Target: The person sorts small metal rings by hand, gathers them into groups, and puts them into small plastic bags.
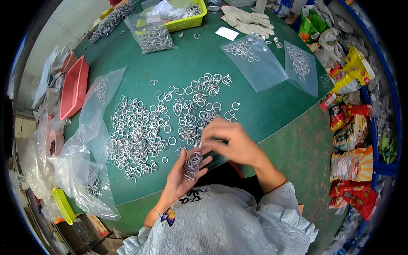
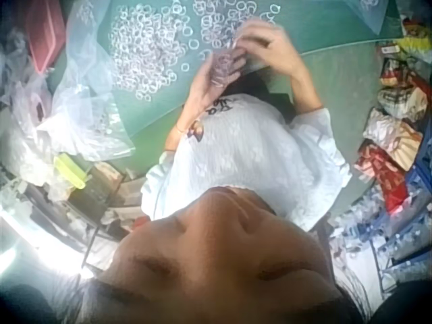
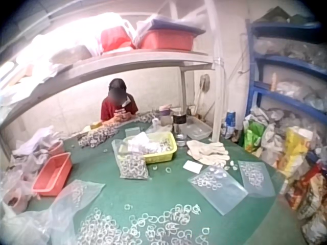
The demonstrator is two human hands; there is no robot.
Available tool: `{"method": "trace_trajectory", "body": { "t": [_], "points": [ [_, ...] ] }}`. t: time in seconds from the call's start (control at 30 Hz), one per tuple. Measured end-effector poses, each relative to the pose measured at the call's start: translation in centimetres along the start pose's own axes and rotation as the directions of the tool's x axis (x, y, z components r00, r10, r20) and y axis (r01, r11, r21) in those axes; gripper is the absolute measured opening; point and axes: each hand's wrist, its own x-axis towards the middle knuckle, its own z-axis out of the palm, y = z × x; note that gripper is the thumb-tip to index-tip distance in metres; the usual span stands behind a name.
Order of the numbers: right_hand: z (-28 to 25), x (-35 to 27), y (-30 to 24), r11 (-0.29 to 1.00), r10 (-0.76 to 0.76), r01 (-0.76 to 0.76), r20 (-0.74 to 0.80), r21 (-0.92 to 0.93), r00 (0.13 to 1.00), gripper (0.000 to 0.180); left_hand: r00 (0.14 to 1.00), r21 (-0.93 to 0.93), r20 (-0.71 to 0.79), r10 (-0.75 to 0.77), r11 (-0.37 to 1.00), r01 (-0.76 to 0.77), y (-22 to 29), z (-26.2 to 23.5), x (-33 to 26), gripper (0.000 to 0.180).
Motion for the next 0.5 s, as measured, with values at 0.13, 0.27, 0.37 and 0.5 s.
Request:
{"method": "trace_trajectory", "body": {
  "t": [0.13, 0.27, 0.37, 0.5],
  "points": [
    [0.3, 0.2, 0.5, 0.974, -0.028, 0.007, -0.091, -0.227, 0.995, 0.014, 0.982, -0.003, 0.189, 0.002, 1.0, -0.001, -0.2, -2.2, 0.7, 0.024],
    [-1.7, 1.8, 3.3, 0.739, -0.097, -0.095, -0.245, -0.667, 0.965, 0.017, 0.935, 0.017, 0.353, -0.029, 1.0, 0.024, -0.4, -4.6, 1.6, 0.018],
    [-1.6, 1.6, 4.7, 0.741, -0.031, -0.115, -0.205, -0.661, 0.978, 0.016, 0.963, 0.11, 0.268, -0.005, 0.994, -0.026, -0.6, -4.1, 1.2, 0.019],
    [-1.6, 1.5, 3.5, 0.916, 0.04, -0.151, -0.289, -0.372, 0.956, 0.013, 0.976, 0.115, 0.217, 0.023, 0.992, -0.049, -0.2, -3.4, 0.9, 0.027]
  ]
}}
